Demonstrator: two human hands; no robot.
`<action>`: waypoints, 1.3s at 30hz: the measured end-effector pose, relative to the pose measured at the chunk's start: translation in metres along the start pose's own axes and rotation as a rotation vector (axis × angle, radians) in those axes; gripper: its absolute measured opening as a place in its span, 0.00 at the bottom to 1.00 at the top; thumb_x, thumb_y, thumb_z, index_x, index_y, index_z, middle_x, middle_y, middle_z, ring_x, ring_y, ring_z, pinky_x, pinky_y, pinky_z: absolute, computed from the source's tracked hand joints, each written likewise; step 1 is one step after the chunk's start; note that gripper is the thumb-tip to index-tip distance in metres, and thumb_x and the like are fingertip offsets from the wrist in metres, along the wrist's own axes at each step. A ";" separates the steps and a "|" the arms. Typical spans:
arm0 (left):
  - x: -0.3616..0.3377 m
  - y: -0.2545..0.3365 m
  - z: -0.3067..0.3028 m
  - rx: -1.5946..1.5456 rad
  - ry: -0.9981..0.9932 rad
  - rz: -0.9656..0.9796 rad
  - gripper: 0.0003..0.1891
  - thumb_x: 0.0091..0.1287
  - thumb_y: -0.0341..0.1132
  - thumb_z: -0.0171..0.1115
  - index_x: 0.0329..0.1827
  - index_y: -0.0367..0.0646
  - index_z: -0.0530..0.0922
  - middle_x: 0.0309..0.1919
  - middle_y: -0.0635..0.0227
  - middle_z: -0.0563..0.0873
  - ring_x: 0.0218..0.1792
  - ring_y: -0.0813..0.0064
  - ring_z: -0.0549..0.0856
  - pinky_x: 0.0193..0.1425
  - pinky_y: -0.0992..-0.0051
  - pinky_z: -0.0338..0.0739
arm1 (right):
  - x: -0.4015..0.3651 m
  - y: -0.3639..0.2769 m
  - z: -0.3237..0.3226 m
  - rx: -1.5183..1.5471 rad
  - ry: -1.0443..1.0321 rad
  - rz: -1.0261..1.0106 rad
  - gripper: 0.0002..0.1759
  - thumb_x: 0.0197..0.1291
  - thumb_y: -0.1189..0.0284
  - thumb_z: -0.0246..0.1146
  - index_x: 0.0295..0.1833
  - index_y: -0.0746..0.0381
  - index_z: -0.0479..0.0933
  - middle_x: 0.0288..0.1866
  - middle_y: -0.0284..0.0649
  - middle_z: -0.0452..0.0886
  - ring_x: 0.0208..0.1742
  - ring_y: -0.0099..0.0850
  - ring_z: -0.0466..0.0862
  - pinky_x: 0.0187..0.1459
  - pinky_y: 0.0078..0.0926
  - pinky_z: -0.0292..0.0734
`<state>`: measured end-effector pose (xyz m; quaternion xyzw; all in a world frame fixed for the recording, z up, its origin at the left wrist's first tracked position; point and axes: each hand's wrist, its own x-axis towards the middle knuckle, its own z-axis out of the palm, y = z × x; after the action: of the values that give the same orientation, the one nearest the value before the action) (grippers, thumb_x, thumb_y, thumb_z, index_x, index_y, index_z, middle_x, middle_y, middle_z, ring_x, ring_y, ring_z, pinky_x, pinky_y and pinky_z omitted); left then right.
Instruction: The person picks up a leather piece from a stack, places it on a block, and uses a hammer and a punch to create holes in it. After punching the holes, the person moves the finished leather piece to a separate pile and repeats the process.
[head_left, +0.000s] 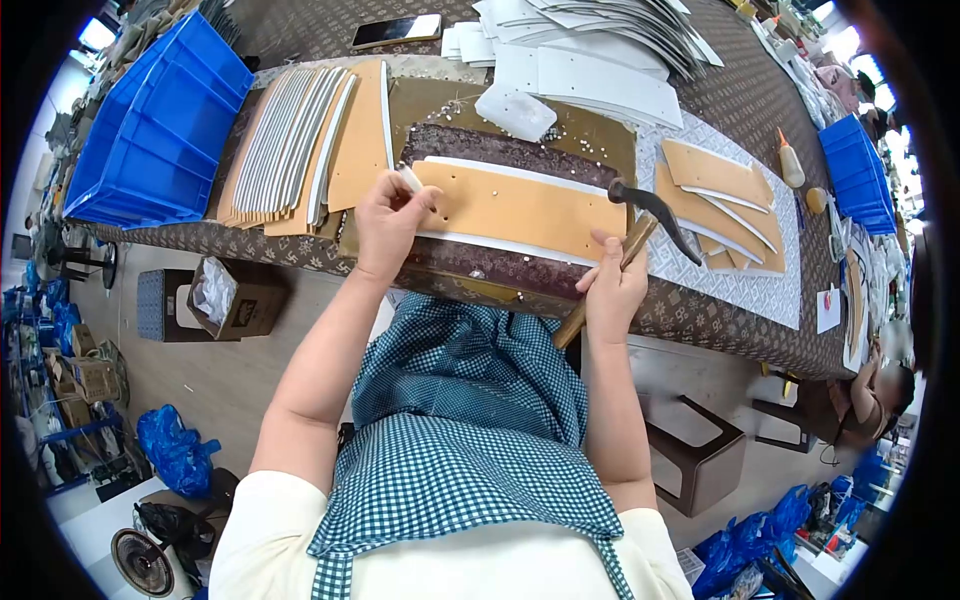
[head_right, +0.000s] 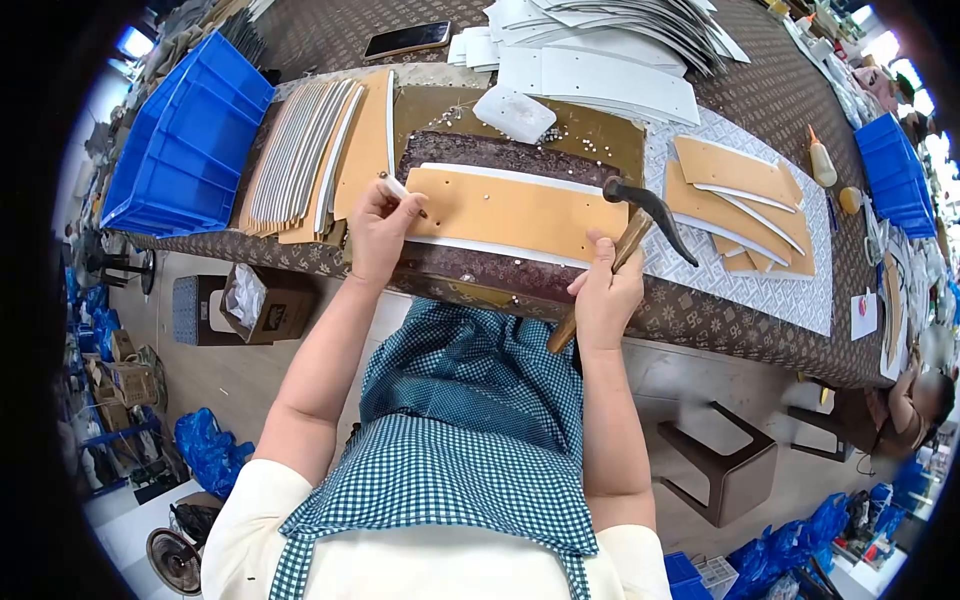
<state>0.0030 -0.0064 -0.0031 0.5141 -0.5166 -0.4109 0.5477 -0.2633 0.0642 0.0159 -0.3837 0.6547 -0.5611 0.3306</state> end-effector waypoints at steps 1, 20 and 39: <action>0.001 0.000 0.000 -0.014 0.035 -0.017 0.07 0.67 0.28 0.70 0.35 0.39 0.79 0.28 0.78 0.82 0.29 0.91 0.77 0.33 0.86 0.71 | -0.001 0.001 -0.001 0.027 0.005 0.002 0.16 0.78 0.64 0.52 0.52 0.70 0.71 0.49 0.46 0.86 0.16 0.20 0.76 0.19 0.18 0.72; 0.027 0.016 0.164 0.190 -0.462 0.183 0.08 0.68 0.30 0.69 0.47 0.38 0.86 0.35 0.72 0.87 0.36 0.87 0.81 0.41 0.81 0.77 | -0.001 -0.003 -0.005 0.163 0.073 0.041 0.14 0.77 0.67 0.52 0.53 0.69 0.74 0.39 0.40 0.85 0.15 0.23 0.78 0.19 0.21 0.74; 0.030 0.018 0.173 0.324 -0.488 0.539 0.04 0.64 0.31 0.66 0.37 0.41 0.82 0.33 0.61 0.85 0.38 0.59 0.85 0.44 0.65 0.81 | 0.032 -0.093 -0.056 0.076 -0.134 -0.091 0.09 0.76 0.69 0.56 0.47 0.66 0.72 0.29 0.38 0.82 0.16 0.16 0.73 0.16 0.15 0.66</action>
<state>-0.1659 -0.0574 0.0082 0.3273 -0.8061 -0.2755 0.4089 -0.3155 0.0565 0.1161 -0.4370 0.5912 -0.5730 0.3621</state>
